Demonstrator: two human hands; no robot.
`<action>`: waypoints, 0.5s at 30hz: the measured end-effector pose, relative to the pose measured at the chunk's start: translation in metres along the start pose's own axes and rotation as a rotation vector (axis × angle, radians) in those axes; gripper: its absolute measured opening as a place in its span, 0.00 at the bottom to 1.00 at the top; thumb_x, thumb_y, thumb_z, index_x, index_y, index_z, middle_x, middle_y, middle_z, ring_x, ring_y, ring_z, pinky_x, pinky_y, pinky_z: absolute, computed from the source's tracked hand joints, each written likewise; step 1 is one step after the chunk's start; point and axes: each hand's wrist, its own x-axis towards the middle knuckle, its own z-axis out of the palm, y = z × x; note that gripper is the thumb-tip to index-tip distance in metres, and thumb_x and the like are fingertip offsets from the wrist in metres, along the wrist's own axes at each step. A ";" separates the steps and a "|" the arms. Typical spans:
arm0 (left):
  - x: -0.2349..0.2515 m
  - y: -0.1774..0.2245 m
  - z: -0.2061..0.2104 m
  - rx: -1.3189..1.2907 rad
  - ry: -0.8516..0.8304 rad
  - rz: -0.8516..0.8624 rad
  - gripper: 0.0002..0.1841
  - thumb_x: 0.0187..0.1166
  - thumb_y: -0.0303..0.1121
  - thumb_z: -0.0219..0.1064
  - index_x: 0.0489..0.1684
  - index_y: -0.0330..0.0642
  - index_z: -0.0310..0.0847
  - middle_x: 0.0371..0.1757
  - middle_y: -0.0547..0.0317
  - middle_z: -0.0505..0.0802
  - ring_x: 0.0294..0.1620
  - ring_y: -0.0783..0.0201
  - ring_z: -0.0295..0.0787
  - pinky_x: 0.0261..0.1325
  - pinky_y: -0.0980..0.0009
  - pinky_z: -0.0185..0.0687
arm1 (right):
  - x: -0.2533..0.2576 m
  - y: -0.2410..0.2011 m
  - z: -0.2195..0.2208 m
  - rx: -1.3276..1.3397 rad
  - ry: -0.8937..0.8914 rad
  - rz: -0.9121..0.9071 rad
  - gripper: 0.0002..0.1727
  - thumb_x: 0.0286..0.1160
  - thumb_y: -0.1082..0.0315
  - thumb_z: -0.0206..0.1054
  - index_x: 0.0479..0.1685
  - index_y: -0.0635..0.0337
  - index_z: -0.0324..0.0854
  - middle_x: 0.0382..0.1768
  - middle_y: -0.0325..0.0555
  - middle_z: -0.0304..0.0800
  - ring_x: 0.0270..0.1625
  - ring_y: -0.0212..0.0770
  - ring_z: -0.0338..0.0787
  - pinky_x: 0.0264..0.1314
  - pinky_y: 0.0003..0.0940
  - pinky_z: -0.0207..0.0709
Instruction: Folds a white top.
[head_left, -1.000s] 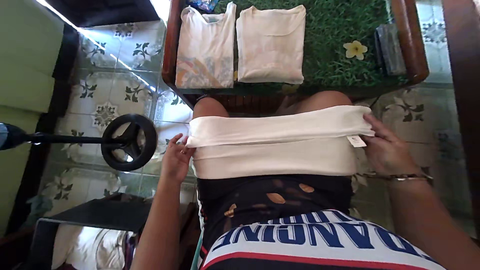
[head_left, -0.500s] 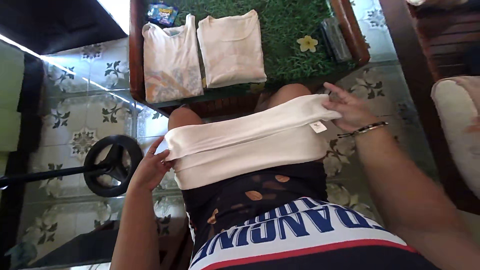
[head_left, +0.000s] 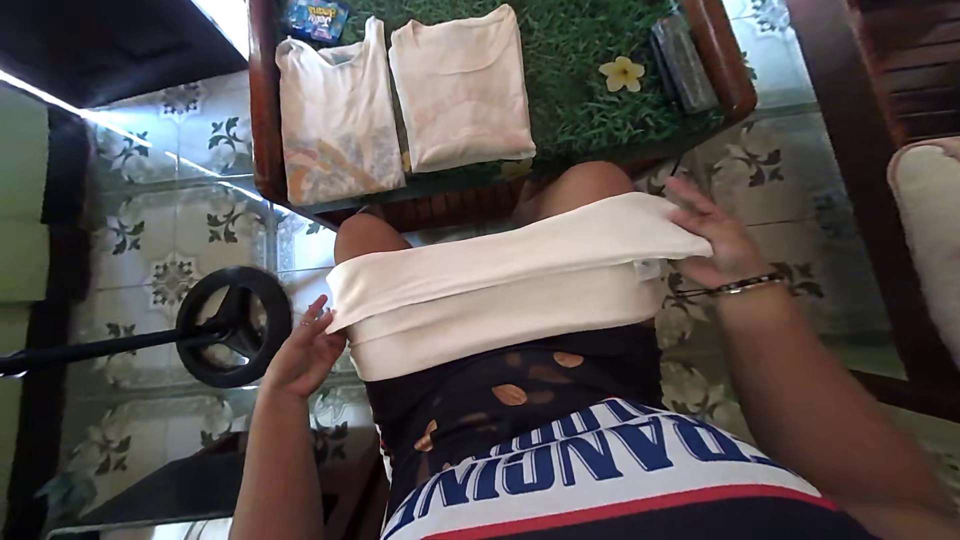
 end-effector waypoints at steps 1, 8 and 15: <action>-0.001 0.000 -0.002 -0.011 -0.032 -0.001 0.26 0.87 0.31 0.52 0.85 0.48 0.54 0.59 0.52 0.90 0.54 0.61 0.92 0.59 0.65 0.89 | -0.002 0.000 0.000 -0.003 -0.025 -0.007 0.27 0.88 0.67 0.54 0.85 0.37 0.67 0.54 0.34 0.90 0.48 0.29 0.91 0.50 0.30 0.89; 0.003 0.001 -0.009 -0.108 -0.082 0.006 0.27 0.86 0.30 0.55 0.85 0.50 0.54 0.59 0.50 0.90 0.57 0.59 0.91 0.64 0.64 0.86 | 0.008 0.000 -0.001 -0.011 -0.045 -0.092 0.26 0.86 0.68 0.56 0.82 0.38 0.71 0.51 0.33 0.92 0.48 0.28 0.92 0.52 0.30 0.89; 0.007 0.000 -0.006 -0.145 -0.097 0.117 0.28 0.84 0.29 0.53 0.86 0.56 0.61 0.58 0.52 0.91 0.52 0.61 0.92 0.60 0.66 0.87 | 0.008 0.001 0.000 -0.053 -0.049 -0.150 0.30 0.84 0.72 0.54 0.84 0.36 0.67 0.56 0.28 0.90 0.53 0.26 0.91 0.56 0.27 0.88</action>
